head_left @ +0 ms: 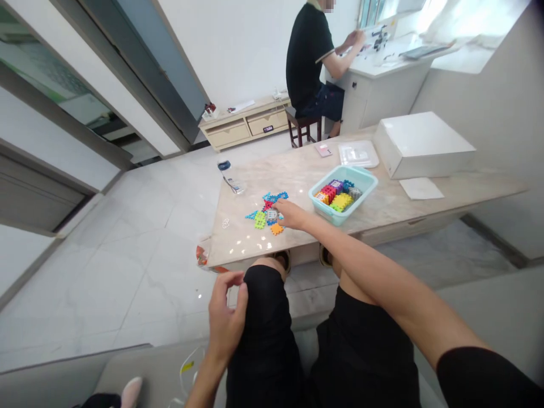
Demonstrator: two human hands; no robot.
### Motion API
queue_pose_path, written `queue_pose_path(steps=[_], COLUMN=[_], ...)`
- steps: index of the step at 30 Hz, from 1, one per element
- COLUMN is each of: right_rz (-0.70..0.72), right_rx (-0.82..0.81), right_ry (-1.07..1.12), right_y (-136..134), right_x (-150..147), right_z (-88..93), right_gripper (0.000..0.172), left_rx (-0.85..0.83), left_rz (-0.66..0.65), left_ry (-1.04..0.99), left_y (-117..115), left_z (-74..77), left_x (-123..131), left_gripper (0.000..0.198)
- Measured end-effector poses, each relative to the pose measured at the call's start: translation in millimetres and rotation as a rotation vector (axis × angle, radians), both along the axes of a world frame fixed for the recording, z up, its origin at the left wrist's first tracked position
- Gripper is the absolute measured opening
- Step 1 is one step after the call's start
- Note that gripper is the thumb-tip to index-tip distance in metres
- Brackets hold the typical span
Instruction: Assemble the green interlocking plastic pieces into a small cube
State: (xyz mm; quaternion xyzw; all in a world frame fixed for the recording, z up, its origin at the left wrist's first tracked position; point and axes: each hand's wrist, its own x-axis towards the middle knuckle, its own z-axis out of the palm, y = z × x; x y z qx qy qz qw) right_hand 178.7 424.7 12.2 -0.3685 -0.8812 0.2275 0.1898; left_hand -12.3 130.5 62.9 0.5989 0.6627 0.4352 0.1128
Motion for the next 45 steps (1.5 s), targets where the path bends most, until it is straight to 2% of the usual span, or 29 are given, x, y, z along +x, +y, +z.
queue_pose_path(steps=[3,5,7,10,13,17,21,25,27,31,36,41,45], right_rz=[0.143,0.182,0.193,0.198,0.198,0.205,0.172,0.132,0.135,0.168,0.271,0.308,0.337], right_rx=[0.085,0.11,0.12,0.108,0.087,0.101,0.145,0.169,0.179,0.17,0.176,0.151,0.177], right_ry=[0.265,0.396,0.477,0.518,0.503,0.461,0.355,0.34,0.388,0.498,0.54,0.545,0.492], right_y=[-20.1,-35.6,-51.2,-69.1,-75.7,-75.2,-76.6,-77.9,-77.7,-76.6,-77.1,-78.5,-78.7], right_x=[7.9,14.9,22.3,32.7,41.1,47.9,49.5,49.3,50.2,53.7,52.2,47.2,47.2], right_z=[15.4,23.8,29.6,32.1,29.1,26.1,26.0,25.9,27.0,33.2,38.2,36.1,34.3], right_gripper=[0.05,0.054,0.056,0.056,0.055,0.056,0.063,0.059,0.061,0.061,0.059,0.069,0.071], left_rx=[-0.071,-0.148,-0.244,-0.379,-0.41,-0.34,-0.307,-0.233,-0.256,-0.356,-0.426,-0.392,-0.344], left_rz=[0.034,-0.022,-0.112,-0.22,-0.239,-0.151,-0.111,-0.111,-0.19,-0.393,-0.526,-0.541,-0.517], left_ry=[-0.226,-0.353,-0.415,-0.526,-0.539,-0.389,-0.281,-0.204,-0.323,-0.696,-0.837,-0.927,-0.915], left_y=[66.5,103.6,129.9,149.3,154.3,153.0,146.8,141.4,140.3,139.0,138.3,135.9,134.1], left_z=[19.1,25.5,25.2,15.1,2.0,-8.1,-9.3,-5.3,-0.8,10.6,12.1,-0.1,-3.3], left_x=[-8.0,-3.6,7.3,26.0,38.8,50.2,64.3,70.6,67.1,51.7,33.8,29.1,33.7], left_gripper=[0.04,0.052,0.062,0.066,0.062,0.055,0.052,0.051,0.049,0.053,0.047,0.053,0.055])
